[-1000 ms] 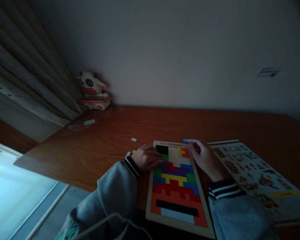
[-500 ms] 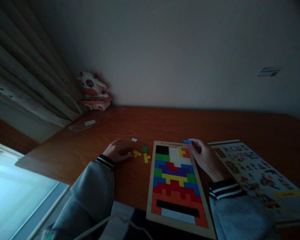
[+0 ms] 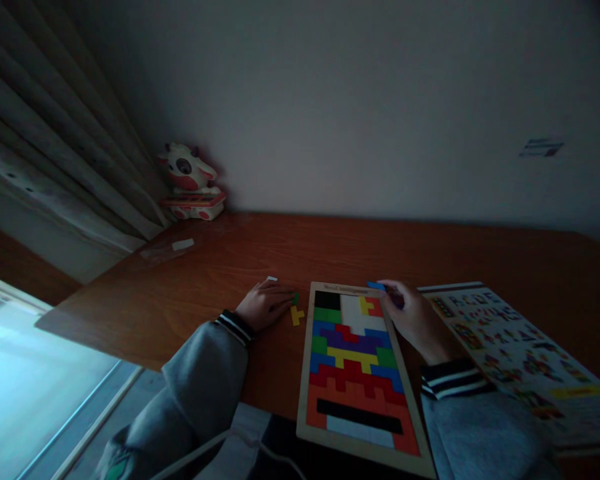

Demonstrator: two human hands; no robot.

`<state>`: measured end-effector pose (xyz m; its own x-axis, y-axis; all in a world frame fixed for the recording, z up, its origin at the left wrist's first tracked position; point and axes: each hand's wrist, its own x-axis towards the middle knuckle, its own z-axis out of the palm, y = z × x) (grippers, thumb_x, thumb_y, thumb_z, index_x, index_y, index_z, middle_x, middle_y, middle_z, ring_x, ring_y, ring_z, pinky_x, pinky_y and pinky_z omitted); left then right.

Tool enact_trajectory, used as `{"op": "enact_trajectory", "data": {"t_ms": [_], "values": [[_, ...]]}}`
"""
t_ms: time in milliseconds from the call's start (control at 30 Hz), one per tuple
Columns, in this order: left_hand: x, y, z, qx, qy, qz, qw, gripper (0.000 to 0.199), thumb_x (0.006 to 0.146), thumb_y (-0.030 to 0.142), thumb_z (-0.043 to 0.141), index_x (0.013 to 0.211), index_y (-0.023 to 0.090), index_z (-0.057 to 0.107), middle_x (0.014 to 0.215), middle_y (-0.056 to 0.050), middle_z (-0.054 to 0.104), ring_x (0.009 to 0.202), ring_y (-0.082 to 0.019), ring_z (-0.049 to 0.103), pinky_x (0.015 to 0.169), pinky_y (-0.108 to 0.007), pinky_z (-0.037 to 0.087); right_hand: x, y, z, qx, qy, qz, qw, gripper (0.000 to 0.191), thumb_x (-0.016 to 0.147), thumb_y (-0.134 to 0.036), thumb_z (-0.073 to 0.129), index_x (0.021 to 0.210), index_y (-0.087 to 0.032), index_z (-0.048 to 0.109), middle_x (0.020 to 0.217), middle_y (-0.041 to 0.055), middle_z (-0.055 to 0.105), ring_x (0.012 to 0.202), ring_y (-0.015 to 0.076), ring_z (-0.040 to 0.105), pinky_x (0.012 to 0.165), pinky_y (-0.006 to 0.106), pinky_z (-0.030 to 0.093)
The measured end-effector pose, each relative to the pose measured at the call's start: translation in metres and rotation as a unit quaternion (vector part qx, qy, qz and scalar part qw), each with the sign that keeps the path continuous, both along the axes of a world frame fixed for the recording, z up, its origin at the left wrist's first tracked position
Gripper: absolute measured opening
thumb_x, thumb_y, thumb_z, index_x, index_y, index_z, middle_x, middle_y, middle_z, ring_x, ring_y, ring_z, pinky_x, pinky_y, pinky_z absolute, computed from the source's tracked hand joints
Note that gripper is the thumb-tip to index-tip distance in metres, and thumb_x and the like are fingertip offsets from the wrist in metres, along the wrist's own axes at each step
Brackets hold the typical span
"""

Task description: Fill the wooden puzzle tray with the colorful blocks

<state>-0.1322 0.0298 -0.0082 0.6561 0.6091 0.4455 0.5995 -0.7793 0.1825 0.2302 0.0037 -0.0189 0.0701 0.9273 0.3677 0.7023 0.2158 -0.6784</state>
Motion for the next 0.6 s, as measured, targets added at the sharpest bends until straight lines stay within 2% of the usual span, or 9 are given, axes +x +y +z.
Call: {"op": "enact_trajectory", "data": {"t_ms": [100,300,433,600], "values": [[0.0043,0.001,-0.0004,-0.004,-0.01,0.019,1.0,0.022,0.096,0.029,0.056,0.108,0.024,0.074,0.116,-0.005,0.073,0.103,-0.02,0.068,0.096,-0.041,0.052,0.0001,0.0003,-0.0003,-0.001,0.004,0.002,1.0,0.033,0.09,-0.042,0.051,0.11,-0.021,0.066,0.101,0.0104,0.073,0.085,0.0233,0.07,0.073,0.037,0.056],[0.0067,0.0046,-0.0034,0.01,-0.018,0.101,0.995,0.021,0.094,0.035,0.06,0.099,0.025,0.078,0.105,-0.003,0.076,0.093,-0.021,0.07,0.089,-0.039,0.056,-0.0011,-0.0003,0.0004,0.017,0.008,-0.002,1.0,0.033,0.09,-0.04,0.051,0.114,-0.021,0.064,0.104,0.0102,0.073,0.088,0.0229,0.07,0.077,0.038,0.056],[0.0051,0.0072,-0.0064,0.0,-0.042,0.099,0.994,0.026,0.091,0.045,0.065,0.1,0.025,0.077,0.1,-0.003,0.077,0.09,-0.02,0.07,0.085,-0.034,0.058,-0.002,-0.001,0.0026,0.034,0.006,0.002,0.999,0.037,0.091,-0.04,0.051,0.12,-0.022,0.062,0.105,0.01,0.072,0.088,0.0229,0.069,0.078,0.039,0.056],[0.0086,0.0051,-0.002,0.022,-0.077,0.081,0.994,0.032,0.09,0.05,0.063,0.1,0.022,0.076,0.092,-0.004,0.077,0.083,-0.019,0.07,0.077,-0.033,0.059,-0.0034,-0.0013,0.0039,0.024,0.01,0.001,1.0,0.032,0.091,-0.042,0.051,0.11,-0.022,0.065,0.101,0.0097,0.074,0.086,0.0236,0.07,0.075,0.039,0.056]]}}
